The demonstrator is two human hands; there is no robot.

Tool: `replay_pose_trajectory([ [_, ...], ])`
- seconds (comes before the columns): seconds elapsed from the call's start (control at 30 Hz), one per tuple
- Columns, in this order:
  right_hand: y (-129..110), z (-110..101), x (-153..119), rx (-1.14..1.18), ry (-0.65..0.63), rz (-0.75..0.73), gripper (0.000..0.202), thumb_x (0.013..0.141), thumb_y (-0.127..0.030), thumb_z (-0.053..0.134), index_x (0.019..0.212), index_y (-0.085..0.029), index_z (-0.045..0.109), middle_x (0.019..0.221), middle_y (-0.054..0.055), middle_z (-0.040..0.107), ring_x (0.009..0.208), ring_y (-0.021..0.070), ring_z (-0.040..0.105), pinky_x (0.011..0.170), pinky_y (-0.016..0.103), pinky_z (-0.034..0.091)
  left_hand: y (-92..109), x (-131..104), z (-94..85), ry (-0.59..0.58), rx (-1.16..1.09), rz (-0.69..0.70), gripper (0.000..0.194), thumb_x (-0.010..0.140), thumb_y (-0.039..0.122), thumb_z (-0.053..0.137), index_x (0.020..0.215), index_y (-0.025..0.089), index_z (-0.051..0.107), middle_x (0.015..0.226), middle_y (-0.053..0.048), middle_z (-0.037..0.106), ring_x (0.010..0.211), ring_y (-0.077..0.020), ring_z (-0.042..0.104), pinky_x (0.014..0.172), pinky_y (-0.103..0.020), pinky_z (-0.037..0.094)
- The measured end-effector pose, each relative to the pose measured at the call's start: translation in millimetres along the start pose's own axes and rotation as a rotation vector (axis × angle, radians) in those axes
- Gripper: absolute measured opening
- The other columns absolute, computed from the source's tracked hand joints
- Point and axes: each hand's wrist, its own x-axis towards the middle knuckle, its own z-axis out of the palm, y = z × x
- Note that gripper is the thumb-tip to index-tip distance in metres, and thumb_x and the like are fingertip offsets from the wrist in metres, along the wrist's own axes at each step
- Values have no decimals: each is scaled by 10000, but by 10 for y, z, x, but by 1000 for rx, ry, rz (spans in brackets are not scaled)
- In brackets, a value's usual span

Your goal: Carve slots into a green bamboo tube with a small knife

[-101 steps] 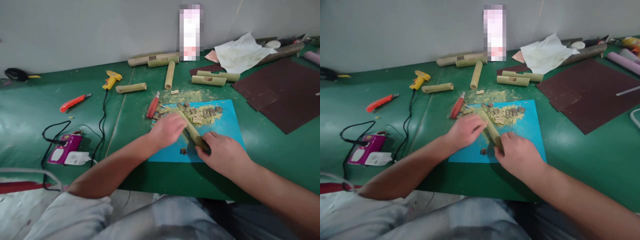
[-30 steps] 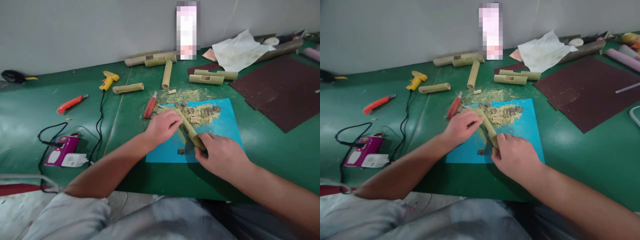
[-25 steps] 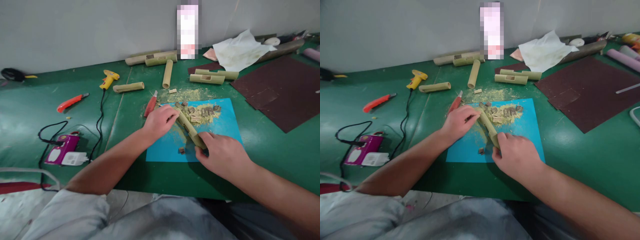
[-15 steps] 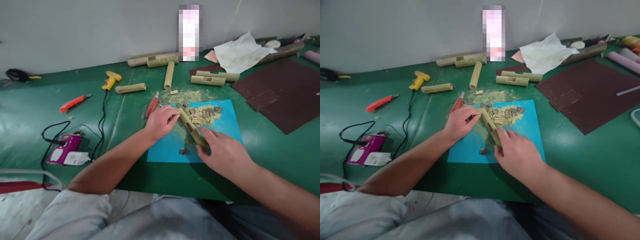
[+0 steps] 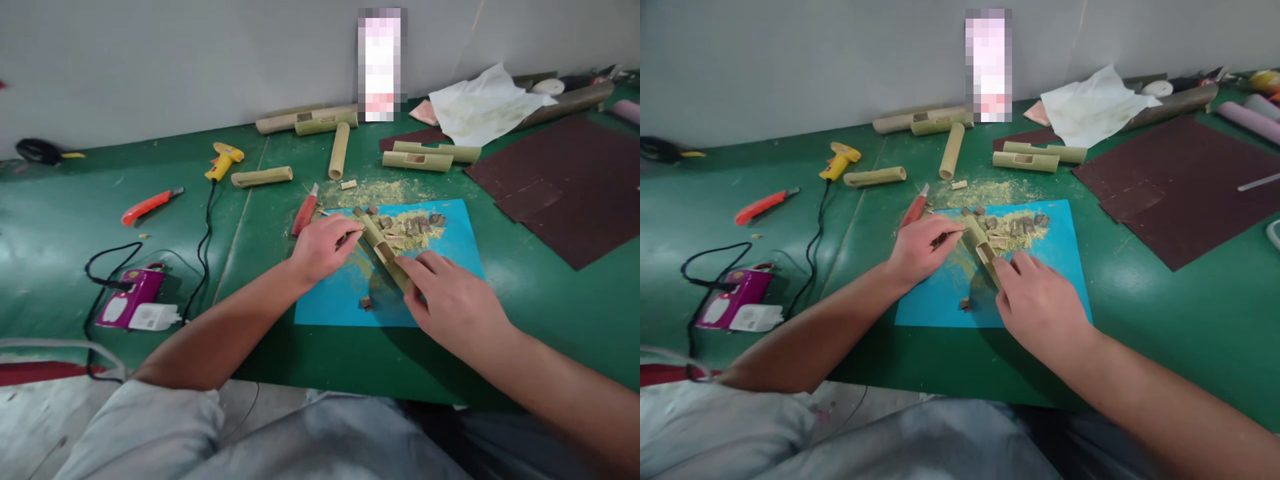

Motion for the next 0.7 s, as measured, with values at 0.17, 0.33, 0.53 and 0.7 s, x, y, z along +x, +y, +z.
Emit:
replay_pose_trajectory([
  [0.17,3,4,-7,-25,-17,-13,314,980,-325,527,1197,-175,697,891,72,677,738,201,625,607,317,386,2,-13,2,-22,30,-31,178,1009,253,582,1021,176,742,908,-52,781,817,-163,732,811,-285,584],
  [0.33,12,28,-2,-24,-50,26,300,927,-296,577,1173,-162,686,904,77,711,747,215,640,577,322,378,-2,-18,-3,-7,35,-45,171,1004,237,592,1035,175,748,972,-66,802,877,-179,759,861,-300,599],
  [0.53,9,53,0,33,-43,49,249,907,-238,519,1052,-158,704,828,56,701,728,207,624,578,336,357,-9,-25,-4,44,52,-41,162,995,200,601,1031,161,754,933,-60,801,858,-177,763,823,-284,600],
  [0.7,10,63,-4,49,-20,27,235,914,-260,528,1025,-159,709,833,59,664,758,205,611,591,330,350,-25,-15,7,47,47,-28,160,1001,223,600,1005,168,750,936,-64,787,859,-172,743,810,-287,593],
])
